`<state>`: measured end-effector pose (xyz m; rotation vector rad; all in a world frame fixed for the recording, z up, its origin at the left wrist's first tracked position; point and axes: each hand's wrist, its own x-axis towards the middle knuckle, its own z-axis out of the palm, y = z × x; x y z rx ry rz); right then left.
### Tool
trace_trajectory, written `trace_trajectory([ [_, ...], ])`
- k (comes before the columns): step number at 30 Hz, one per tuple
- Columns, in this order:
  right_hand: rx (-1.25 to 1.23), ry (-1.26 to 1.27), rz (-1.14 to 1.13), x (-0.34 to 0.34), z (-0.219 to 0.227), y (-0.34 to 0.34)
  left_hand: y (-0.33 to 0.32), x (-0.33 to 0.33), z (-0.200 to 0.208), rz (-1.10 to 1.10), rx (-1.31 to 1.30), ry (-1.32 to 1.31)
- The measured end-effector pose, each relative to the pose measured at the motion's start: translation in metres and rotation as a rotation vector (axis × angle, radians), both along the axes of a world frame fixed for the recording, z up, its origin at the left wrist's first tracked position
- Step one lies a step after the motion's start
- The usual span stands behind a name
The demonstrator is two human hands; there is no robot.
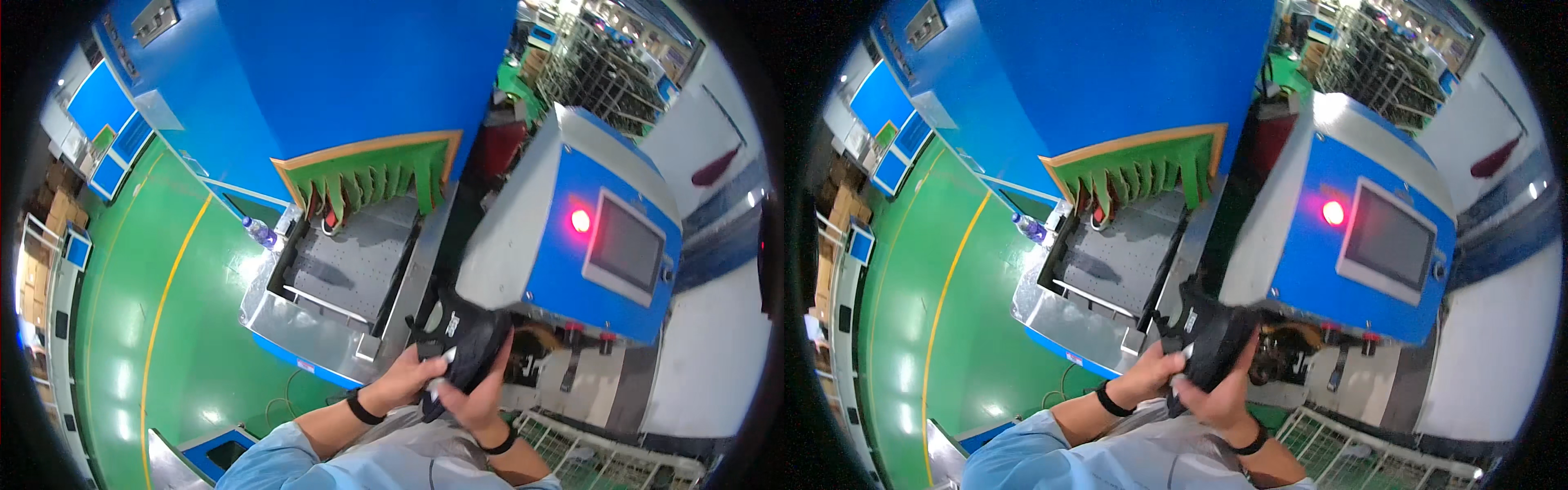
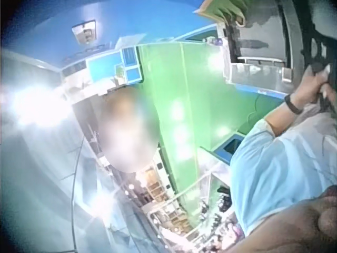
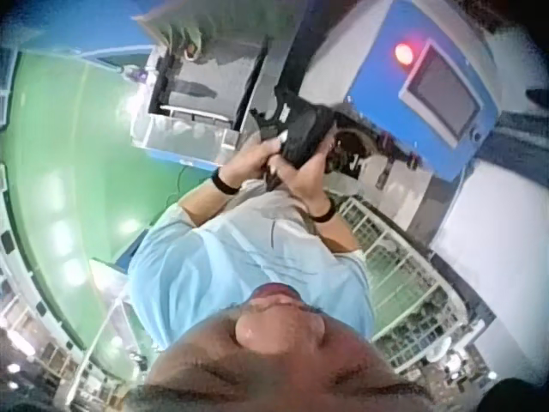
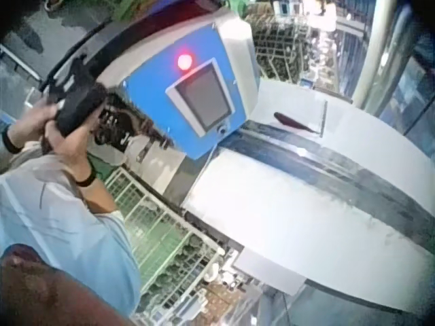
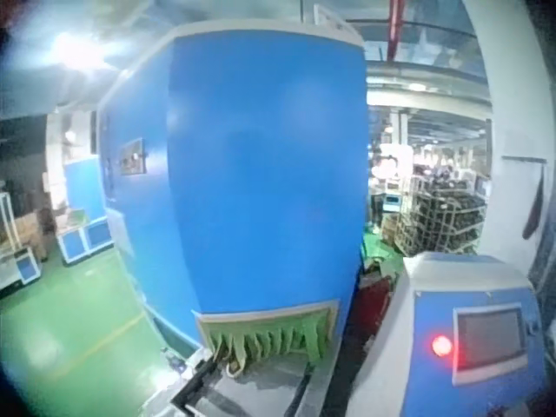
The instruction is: Operating an industrial machine to press and shape shoe components on lasts.
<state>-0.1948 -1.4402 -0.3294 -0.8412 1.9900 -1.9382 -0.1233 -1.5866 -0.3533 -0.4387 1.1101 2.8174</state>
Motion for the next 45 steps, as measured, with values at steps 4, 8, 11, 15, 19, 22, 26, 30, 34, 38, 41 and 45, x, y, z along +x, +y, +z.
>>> trace_trajectory([
  [4, 0.105, 0.104, -0.072, 0.002, 0.010, 0.052, 0.057, -0.015, -0.018, 0.191, -0.808, -0.199],
  [8, 0.367, 0.212, -0.162, 0.012, -0.004, 0.128, 0.100, 0.003, -0.015, -0.041, -1.286, -0.120],
  [11, 0.510, 0.197, -0.219, 0.021, -0.011, 0.161, 0.143, 0.016, -0.014, -0.186, -1.480, 0.045],
  [15, 0.797, 0.053, -0.236, 0.024, 0.001, 0.185, 0.172, -0.001, -0.016, -0.431, -1.650, 0.231],
  [19, 0.755, -0.040, -0.151, 0.034, -0.010, 0.226, 0.172, -0.006, -0.022, -0.730, -1.593, 0.379],
  [22, 0.668, -0.103, -0.017, 0.043, -0.032, 0.249, 0.163, 0.007, -0.049, -0.718, -1.306, 0.607],
  [26, 0.558, -0.475, -0.009, 0.032, -0.038, 0.251, 0.171, 0.012, -0.060, -0.539, -1.277, 0.603],
  [30, 0.573, -0.291, 0.003, 0.036, -0.045, 0.249, 0.174, 0.017, -0.048, -0.586, -1.374, 0.442],
  [34, 0.638, -0.310, 0.060, 0.033, -0.036, 0.238, 0.158, 0.013, -0.055, -0.655, -1.327, 0.450],
  [38, 0.428, -0.624, -0.090, 0.021, -0.044, 0.230, 0.150, 0.020, -0.052, -0.582, -1.081, 0.765],
  [41, -0.185, -1.185, -0.401, 0.010, -0.065, 0.235, 0.152, 0.030, -0.032, -0.692, -1.069, 0.684],
  [45, 0.209, -0.456, -0.411, -0.018, -0.043, 0.214, 0.134, 0.005, -0.045, -0.471, -1.307, 0.391],
])
